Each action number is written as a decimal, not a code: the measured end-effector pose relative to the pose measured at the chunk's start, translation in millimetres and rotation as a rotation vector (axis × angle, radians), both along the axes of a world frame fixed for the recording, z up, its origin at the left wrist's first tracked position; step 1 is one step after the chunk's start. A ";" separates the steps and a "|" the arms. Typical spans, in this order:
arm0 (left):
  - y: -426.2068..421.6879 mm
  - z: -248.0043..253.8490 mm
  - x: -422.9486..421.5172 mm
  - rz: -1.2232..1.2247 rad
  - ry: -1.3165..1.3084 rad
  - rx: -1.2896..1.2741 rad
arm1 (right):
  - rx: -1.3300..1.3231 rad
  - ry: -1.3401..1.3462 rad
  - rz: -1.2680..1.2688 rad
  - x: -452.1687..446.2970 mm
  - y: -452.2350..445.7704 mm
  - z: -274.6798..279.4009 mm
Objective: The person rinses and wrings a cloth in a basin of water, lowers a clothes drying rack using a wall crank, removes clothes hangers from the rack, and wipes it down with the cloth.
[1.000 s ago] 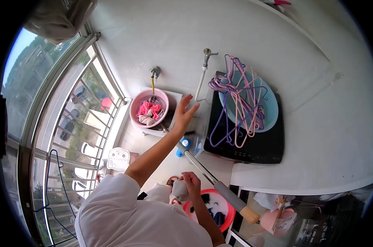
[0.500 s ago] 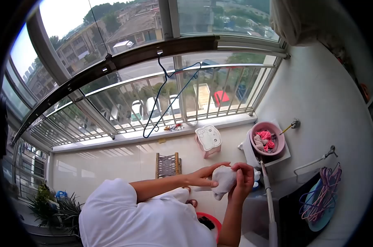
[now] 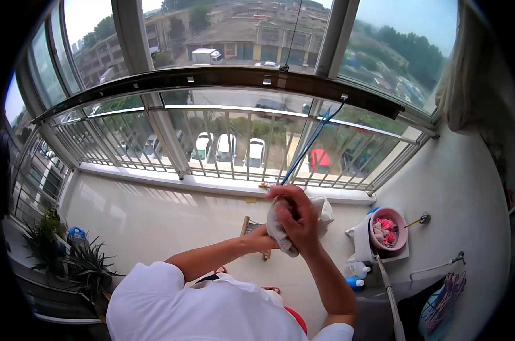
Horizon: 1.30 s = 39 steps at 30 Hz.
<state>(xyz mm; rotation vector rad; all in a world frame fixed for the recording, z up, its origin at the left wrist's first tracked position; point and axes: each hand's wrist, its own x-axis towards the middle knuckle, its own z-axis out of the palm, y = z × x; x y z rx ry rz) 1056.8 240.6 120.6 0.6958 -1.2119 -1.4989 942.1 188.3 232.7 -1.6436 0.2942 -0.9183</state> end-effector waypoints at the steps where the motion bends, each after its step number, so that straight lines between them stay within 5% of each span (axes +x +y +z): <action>1: 5.1 -7.9 13.5 -0.012 0.167 0.088 | -0.085 0.025 0.059 19.6 1.8 4.3; 3: 16.6 -3.0 38.3 -0.021 0.534 0.091 | -0.260 0.158 0.191 46.1 -0.5 19.3; 6: 34.1 15.3 87.6 0.128 0.627 0.194 | -0.439 0.207 -0.008 66.9 7.6 44.0; 7: 38.7 17.1 107.2 0.146 0.587 0.151 | -0.439 0.212 -0.106 69.3 8.6 51.6; 9: 45.1 28.6 148.8 0.157 0.540 0.024 | -0.898 0.251 -0.484 64.0 -14.6 67.9; 12: 39.2 83.4 197.6 0.125 0.594 -0.300 | -1.049 0.270 -0.776 53.0 -75.5 92.6; 14: 28.9 126.5 214.3 0.295 0.359 -0.524 | -1.191 0.261 -0.883 47.4 -127.4 107.5; 20: -59.3 237.7 186.3 0.942 -1.108 -0.966 | -1.179 0.493 -1.041 30.2 -258.5 94.2; 24: -129.4 236.0 140.0 0.865 -1.507 -0.875 | -1.294 0.333 -1.056 39.2 -244.6 90.4; 31: -173.4 223.1 123.5 0.899 -1.821 -0.983 | -1.282 0.330 -1.042 35.4 -235.5 93.1; 39: -63.8 212.3 271.8 1.129 -1.775 -1.066 | -1.307 0.339 -0.969 36.8 -236.7 92.5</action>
